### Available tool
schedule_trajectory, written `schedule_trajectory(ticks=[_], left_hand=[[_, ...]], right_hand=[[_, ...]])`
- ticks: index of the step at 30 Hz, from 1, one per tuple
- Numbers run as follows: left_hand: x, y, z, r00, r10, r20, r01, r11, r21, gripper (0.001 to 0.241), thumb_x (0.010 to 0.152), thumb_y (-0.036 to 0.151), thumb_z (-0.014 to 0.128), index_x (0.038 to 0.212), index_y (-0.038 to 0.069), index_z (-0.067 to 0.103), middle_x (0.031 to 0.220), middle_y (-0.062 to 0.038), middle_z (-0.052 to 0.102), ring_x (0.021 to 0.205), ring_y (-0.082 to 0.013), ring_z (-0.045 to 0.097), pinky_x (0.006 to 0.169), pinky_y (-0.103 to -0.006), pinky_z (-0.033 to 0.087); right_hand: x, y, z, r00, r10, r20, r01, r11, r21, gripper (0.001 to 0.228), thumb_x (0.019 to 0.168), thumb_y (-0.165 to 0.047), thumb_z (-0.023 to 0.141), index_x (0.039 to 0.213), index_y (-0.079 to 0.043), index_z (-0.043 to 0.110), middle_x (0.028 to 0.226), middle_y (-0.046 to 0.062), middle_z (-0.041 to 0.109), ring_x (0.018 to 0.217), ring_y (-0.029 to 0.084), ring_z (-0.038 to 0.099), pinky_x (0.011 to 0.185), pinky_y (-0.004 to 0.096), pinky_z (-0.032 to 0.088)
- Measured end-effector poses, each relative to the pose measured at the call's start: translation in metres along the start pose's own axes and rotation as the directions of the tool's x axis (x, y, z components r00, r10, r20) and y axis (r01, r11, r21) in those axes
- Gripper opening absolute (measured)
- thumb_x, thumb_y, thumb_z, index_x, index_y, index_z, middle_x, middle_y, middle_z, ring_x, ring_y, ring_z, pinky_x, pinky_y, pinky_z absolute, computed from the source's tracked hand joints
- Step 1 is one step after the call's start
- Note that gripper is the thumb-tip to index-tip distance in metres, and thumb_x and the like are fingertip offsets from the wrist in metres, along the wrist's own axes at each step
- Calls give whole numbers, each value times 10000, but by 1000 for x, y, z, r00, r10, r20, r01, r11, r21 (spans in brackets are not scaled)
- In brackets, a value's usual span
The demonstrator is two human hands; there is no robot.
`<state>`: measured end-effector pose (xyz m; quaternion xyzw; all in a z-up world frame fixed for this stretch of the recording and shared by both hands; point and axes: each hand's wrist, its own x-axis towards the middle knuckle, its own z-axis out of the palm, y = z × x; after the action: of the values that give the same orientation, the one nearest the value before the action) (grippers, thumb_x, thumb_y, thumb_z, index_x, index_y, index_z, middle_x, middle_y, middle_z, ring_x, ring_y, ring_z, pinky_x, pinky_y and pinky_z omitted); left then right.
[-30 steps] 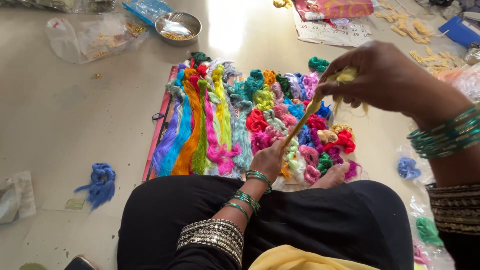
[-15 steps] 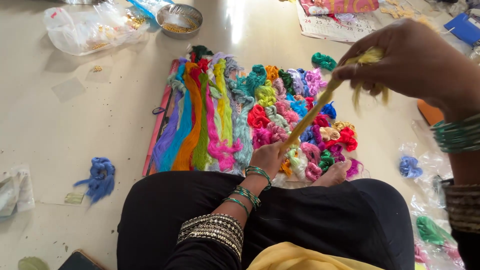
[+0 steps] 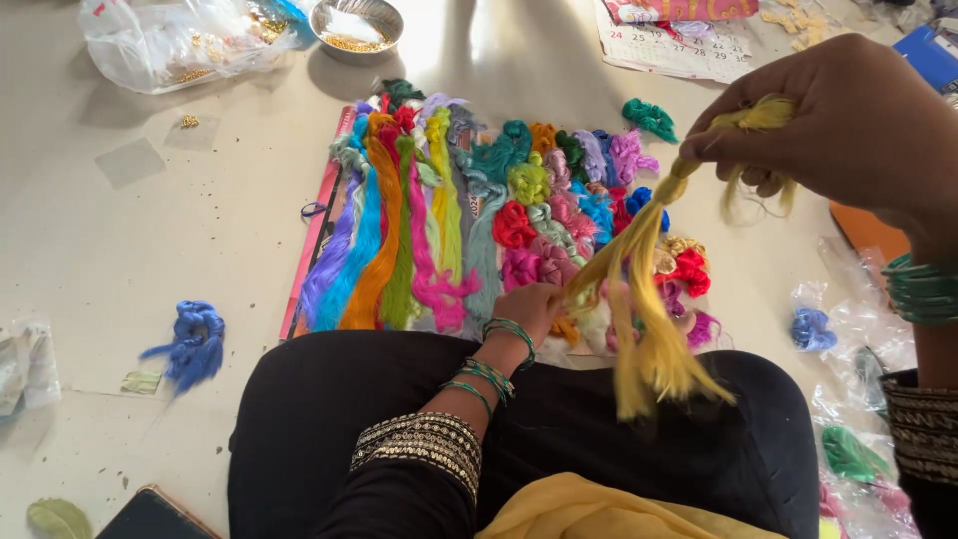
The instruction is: Twisting and bundling colorful silk threads to prepare them for storage or packaging.
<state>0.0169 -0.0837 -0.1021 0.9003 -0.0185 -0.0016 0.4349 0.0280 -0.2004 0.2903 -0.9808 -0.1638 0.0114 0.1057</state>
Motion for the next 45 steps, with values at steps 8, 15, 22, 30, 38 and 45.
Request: schedule_trajectory(ticks=[8, 15, 22, 30, 38, 45], left_hand=[[15, -14, -33, 920, -306, 246, 228, 927, 298, 232, 975, 295, 596, 1152, 209, 719, 1198, -104, 689, 1144, -351, 649, 955, -549, 483], [2, 54, -113, 956, 101, -275, -259, 727, -636, 232, 935, 292, 699, 1100, 150, 780, 1000, -19, 818, 896, -85, 775, 777, -273, 616], [-29, 137, -143, 901, 247, -356, -403, 780, -479, 410, 809, 248, 824, 1185, 107, 746, 930, -88, 765, 806, -141, 723, 732, -294, 607], [-18, 125, -114, 916, 148, -373, -286, 892, -349, 232, 869, 228, 752, 1057, 93, 767, 831, -114, 766, 741, -225, 766, 682, -356, 596], [-9, 64, -60, 979, 154, -134, -187, 940, -285, 235, 939, 240, 696, 1080, 54, 713, 879, -186, 711, 826, -355, 694, 735, -463, 534], [24, -1, 8, 968, 242, 61, -158, 784, -600, 216, 937, 147, 722, 1084, -6, 763, 833, -37, 691, 775, -123, 622, 720, -319, 533]], right_hand=[[-9, 1, 0, 999, 6, 44, -7, 1000, 23, 255, 929, -251, 786, 1070, -43, 831, 772, 118, 764, 599, 179, 717, 576, 319, 586], [-16, -8, 6, 997, -40, 62, 33, 993, 113, 288, 896, -322, 790, 1027, -67, 821, 703, 104, 754, 581, 155, 680, 545, 322, 546], [-14, -15, 12, 995, -84, 55, 83, 996, 21, 340, 900, -313, 813, 1113, -48, 824, 700, 119, 700, 545, 168, 667, 494, 321, 530], [-20, -20, 17, 990, -123, 74, 115, 988, 105, 302, 883, -346, 796, 1016, -76, 816, 589, 112, 703, 504, 150, 647, 467, 314, 511], [-30, -22, 13, 992, -123, 29, 119, 985, 122, 281, 865, -327, 794, 1021, -94, 814, 594, 98, 710, 490, 133, 651, 470, 305, 518], [-32, -12, 19, 992, -117, 49, 111, 988, 111, 275, 853, -326, 808, 1022, -109, 808, 590, 67, 714, 468, 107, 658, 438, 288, 498]])
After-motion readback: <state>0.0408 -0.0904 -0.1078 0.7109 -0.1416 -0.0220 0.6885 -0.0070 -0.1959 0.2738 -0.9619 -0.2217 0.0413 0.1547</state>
